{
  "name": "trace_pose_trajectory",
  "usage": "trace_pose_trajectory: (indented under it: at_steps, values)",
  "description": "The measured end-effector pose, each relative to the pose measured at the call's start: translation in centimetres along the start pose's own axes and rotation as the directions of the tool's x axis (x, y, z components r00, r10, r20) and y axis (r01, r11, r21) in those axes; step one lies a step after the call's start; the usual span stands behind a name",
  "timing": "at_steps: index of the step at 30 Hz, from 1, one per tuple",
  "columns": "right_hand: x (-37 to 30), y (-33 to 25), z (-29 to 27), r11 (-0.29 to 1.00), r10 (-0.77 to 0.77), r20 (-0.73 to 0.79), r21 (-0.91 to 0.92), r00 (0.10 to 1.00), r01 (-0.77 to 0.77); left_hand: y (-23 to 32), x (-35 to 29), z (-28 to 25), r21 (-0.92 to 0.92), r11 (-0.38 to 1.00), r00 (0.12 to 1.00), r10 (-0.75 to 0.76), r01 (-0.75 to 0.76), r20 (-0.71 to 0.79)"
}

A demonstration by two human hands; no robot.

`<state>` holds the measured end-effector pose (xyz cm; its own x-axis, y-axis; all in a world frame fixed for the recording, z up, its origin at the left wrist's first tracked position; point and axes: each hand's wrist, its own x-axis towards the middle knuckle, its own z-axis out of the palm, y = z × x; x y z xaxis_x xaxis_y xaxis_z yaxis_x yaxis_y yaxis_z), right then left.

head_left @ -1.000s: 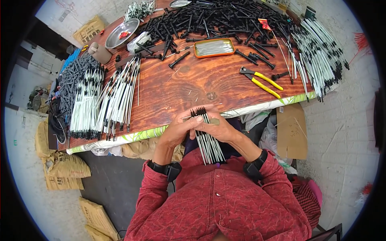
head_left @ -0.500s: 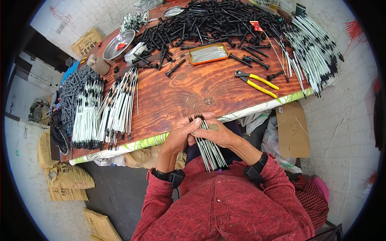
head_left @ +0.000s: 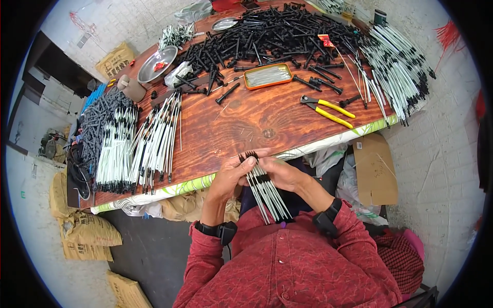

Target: The person gathers white rods and black caps, fits the caps onto the rods, and trims the ends using pliers. They then insert the capped rods into a black base and secure them by hand.

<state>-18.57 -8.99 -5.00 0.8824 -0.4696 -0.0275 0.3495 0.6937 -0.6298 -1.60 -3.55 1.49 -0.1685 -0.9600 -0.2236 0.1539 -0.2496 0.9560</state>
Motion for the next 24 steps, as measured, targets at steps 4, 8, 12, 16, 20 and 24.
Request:
trace_pose_trajectory:
  at_steps: [4, 8, 12, 16, 20, 24]
  values:
    - [-0.4, 0.7, -0.6, 0.972, -0.084, 0.011, -0.219, 0.996, 0.085, 0.1, 0.1, 0.1, -0.087, 0.996, 0.999, -0.011, 0.008, -0.034]
    - [-1.1, 0.5, 1.1, 0.869, -0.091, 0.045, -0.484, 0.995, 0.101, -0.9, 0.3, -0.1, -0.181, 0.983, 0.997, 0.009, -0.023, -0.077]
    - [-0.4, 1.9, 0.2, 0.847, -0.057, 0.052, -0.525, 0.997, 0.076, -1.3, 0.3, -0.2, -0.203, 0.978, 0.992, 0.02, -0.045, -0.122]
    - [-0.1, 2.1, 0.6, 0.849, -0.065, 0.034, -0.524, 0.997, 0.073, -2.7, 0.2, 0.0, -0.188, 0.975, 0.978, 0.077, -0.114, -0.196]
    - [0.4, 1.7, 1.1, 0.803, -0.12, -0.011, -0.59, 0.993, 0.091, -2.4, 0.3, 0.5, -0.131, 0.975, 0.953, 0.14, -0.181, -0.27]
    - [0.8, 0.4, 1.9, 0.819, -0.149, -0.034, -0.564, 0.988, 0.104, -1.9, 0.8, 0.5, -0.094, 0.973, 0.941, 0.177, -0.212, -0.288]
